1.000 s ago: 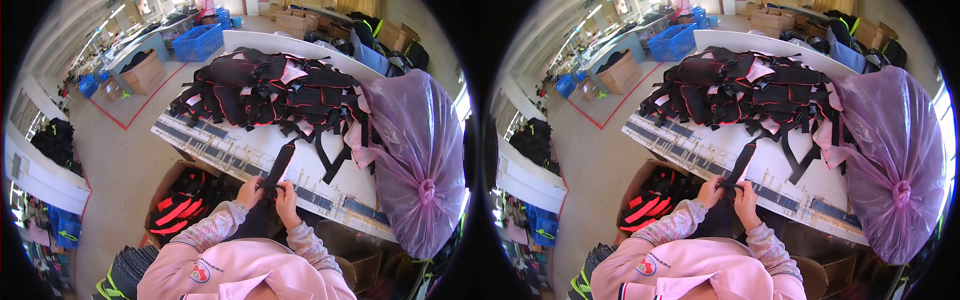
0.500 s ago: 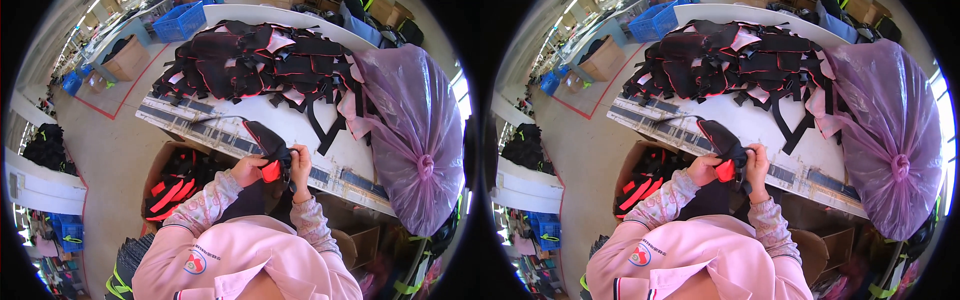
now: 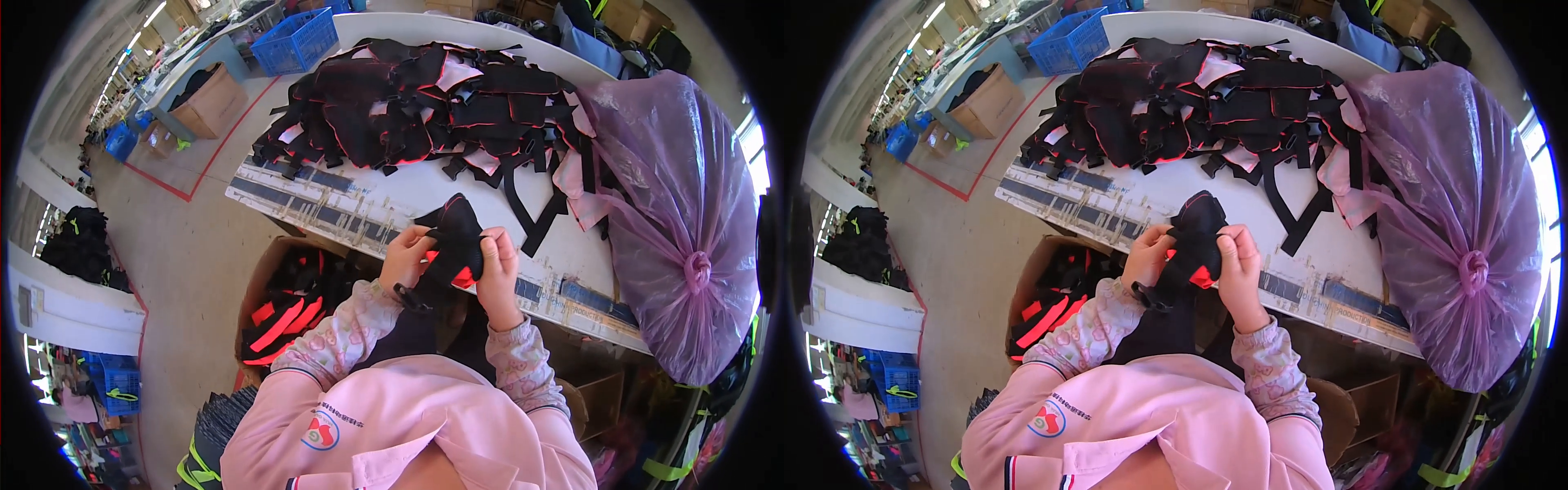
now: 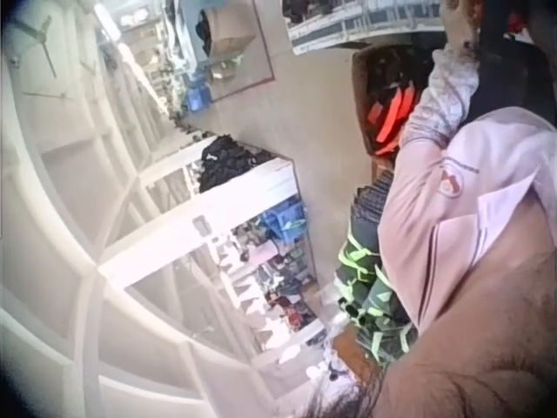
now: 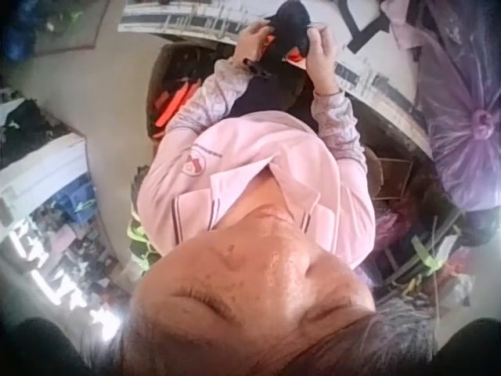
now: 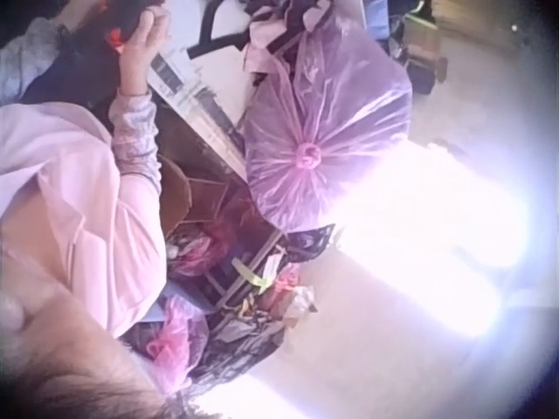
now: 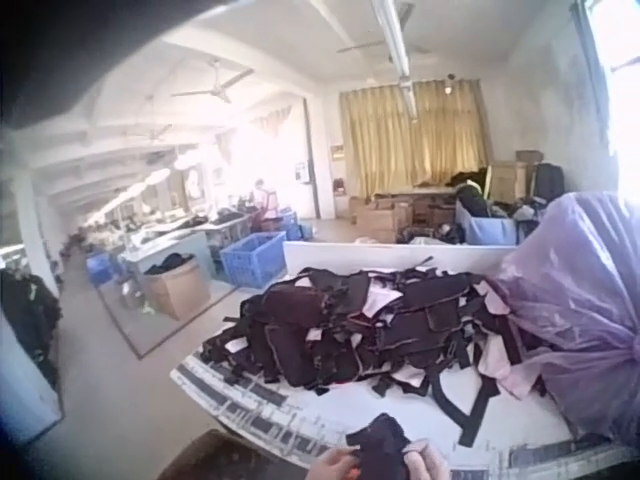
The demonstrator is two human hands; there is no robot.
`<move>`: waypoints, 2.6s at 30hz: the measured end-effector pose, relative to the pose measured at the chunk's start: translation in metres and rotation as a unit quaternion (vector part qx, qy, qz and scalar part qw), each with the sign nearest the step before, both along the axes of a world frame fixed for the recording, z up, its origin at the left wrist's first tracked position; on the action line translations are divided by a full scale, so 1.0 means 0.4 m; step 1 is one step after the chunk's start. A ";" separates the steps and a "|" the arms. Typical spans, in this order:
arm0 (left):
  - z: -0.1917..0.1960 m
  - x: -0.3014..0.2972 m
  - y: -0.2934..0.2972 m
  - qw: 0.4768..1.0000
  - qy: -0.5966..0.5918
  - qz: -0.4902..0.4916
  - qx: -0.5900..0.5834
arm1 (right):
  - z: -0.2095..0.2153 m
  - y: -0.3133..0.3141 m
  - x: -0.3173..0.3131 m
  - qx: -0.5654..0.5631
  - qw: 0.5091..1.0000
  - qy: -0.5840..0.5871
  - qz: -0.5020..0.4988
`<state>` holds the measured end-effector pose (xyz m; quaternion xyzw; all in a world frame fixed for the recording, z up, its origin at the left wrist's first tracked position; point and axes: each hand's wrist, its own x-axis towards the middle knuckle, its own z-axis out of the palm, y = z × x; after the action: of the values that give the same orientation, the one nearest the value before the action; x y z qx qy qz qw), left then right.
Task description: The person is sorting and stacking black and red fabric components on a large work table in a garment factory.
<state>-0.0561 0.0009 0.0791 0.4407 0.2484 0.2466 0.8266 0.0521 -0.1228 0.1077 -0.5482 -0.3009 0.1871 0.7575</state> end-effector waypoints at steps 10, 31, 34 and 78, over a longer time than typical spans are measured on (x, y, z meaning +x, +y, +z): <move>0.014 -0.042 0.004 0.938 -0.214 -0.198 -0.188 | -0.030 -0.027 0.023 -0.032 0.997 0.028 -0.058; -0.005 0.042 0.039 0.982 -0.128 0.120 0.064 | 0.019 0.010 -0.087 -0.036 0.912 0.357 0.198; 0.061 0.056 0.063 0.604 0.077 0.347 0.713 | -0.064 0.019 -0.062 -0.036 0.984 0.141 0.100; -0.515 -0.983 0.117 0.530 0.783 -0.002 0.326 | -0.171 0.138 0.050 -0.341 0.859 -0.250 0.289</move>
<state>-0.4493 0.0477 -0.1268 0.6966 0.6974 -0.1350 0.1005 0.0721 -0.0677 0.0392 -0.6890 -0.5423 0.3450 0.3349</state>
